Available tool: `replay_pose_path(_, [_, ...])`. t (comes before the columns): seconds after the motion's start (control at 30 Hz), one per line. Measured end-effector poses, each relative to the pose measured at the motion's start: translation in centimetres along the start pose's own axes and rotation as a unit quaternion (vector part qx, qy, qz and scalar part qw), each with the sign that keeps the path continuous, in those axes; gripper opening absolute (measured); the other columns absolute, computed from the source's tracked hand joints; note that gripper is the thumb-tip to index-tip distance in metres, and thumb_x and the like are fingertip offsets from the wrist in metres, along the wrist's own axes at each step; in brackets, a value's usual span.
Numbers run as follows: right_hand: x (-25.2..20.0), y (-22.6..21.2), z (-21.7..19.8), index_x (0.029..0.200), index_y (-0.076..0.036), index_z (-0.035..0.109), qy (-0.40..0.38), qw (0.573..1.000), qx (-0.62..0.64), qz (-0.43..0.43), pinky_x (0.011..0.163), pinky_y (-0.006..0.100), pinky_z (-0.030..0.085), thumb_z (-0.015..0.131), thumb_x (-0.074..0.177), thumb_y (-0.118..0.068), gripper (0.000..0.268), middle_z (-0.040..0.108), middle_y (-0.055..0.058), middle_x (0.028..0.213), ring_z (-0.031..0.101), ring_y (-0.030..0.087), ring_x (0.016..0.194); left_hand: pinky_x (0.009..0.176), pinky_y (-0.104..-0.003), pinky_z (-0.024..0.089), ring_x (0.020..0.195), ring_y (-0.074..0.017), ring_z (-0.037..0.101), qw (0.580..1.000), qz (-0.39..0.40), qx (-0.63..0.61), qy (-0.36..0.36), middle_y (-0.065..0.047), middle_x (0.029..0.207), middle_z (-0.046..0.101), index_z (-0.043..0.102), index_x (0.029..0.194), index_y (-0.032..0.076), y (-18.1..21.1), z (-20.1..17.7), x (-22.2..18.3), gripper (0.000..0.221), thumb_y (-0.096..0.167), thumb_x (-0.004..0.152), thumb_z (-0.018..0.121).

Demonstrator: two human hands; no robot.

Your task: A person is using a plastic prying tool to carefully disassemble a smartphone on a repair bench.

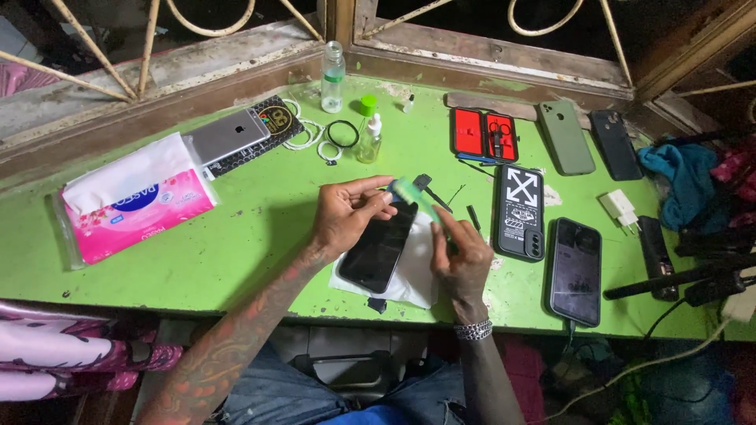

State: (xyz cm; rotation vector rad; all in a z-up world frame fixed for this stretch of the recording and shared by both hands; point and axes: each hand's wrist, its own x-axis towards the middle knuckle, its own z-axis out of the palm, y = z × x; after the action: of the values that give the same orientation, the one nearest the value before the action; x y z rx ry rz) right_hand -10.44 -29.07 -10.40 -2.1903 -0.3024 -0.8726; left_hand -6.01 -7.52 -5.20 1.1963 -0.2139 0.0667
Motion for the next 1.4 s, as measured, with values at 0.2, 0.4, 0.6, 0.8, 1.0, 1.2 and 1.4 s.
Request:
replay_pose_path(0.2, [-0.2,0.1,0.3,0.116,-0.016,0.081,0.011,1.000,-0.006,-0.024,0.048,0.033,0.049,0.077,0.091,-0.012,0.025,0.071,0.008,0.072,0.059,0.019,0.050,0.069,-0.036,0.069,0.076,-0.0285,0.077,1.000,-0.001,-0.008,-0.004,-0.027,0.086,0.075,0.072,0.115,-0.009,0.0,0.0,0.0,0.030,-0.007,0.086,0.072])
replay_pose_path(0.4, [-0.1,0.7,0.0,0.117,-0.017,0.080,0.065,0.998,-0.018,-0.013,0.052,0.033,0.051,0.079,0.091,-0.010,0.027,0.069,0.007,0.078,0.063,0.021,0.057,0.070,-0.038,0.069,0.078,-0.0304,0.077,0.999,-0.031,-0.034,0.013,-0.029,0.092,0.075,0.071,0.115,-0.011,-0.2,0.0,0.1,0.031,-0.002,0.086,0.076])
replay_pose_path(0.6, [0.3,0.0,-0.1,0.116,-0.015,0.080,0.046,0.997,-0.066,-0.021,0.050,0.036,0.052,0.080,0.089,-0.009,0.027,0.069,0.009,0.076,0.062,0.022,0.054,0.075,-0.041,0.069,0.081,-0.0330,0.077,0.996,-0.064,-0.055,0.016,-0.030,0.095,0.074,0.068,0.119,-0.012,0.5,0.1,0.1,0.035,-0.003,0.086,0.074])
replay_pose_path(0.8, [0.0,0.0,0.3,0.114,-0.017,0.081,0.019,0.999,-0.038,-0.016,0.050,0.035,0.053,0.081,0.086,-0.010,0.028,0.071,0.009,0.074,0.062,0.022,0.052,0.077,-0.044,0.068,0.083,-0.0374,0.076,0.995,-0.072,-0.062,0.028,-0.031,0.094,0.074,0.069,0.119,-0.012,0.4,0.3,0.0,0.035,-0.007,0.085,0.072])
replay_pose_path(1.0, [-0.7,0.4,0.4,0.118,-0.016,0.081,0.023,0.999,0.009,-0.020,0.054,0.031,0.056,0.079,0.091,-0.012,0.027,0.073,0.011,0.079,0.063,0.020,0.056,0.079,-0.047,0.068,0.086,-0.0355,0.075,0.996,-0.074,-0.053,0.026,-0.029,0.093,0.074,0.068,0.122,-0.011,0.3,0.4,0.0,0.036,-0.007,0.086,0.071])
replay_pose_path(1.2, [-0.1,0.6,0.2,0.118,-0.019,0.080,0.044,0.999,-0.021,-0.005,0.054,0.036,0.054,0.079,0.091,-0.014,0.028,0.070,0.007,0.079,0.065,0.023,0.056,0.078,-0.047,0.067,0.082,-0.0386,0.076,0.989,-0.118,-0.076,0.040,-0.031,0.092,0.073,0.067,0.116,-0.014,-0.1,0.4,0.2,0.032,-0.006,0.084,0.072])
replay_pose_path(1.4, [0.2,0.3,0.3,0.114,-0.016,0.081,0.050,0.998,-0.041,-0.019,0.052,0.037,0.055,0.082,0.086,-0.009,0.029,0.070,0.008,0.076,0.063,0.023,0.053,0.080,-0.045,0.067,0.085,-0.0392,0.076,0.980,-0.160,-0.101,0.056,-0.032,0.094,0.071,0.062,0.110,-0.009,0.6,1.0,0.2,0.027,-0.002,0.085,0.070])
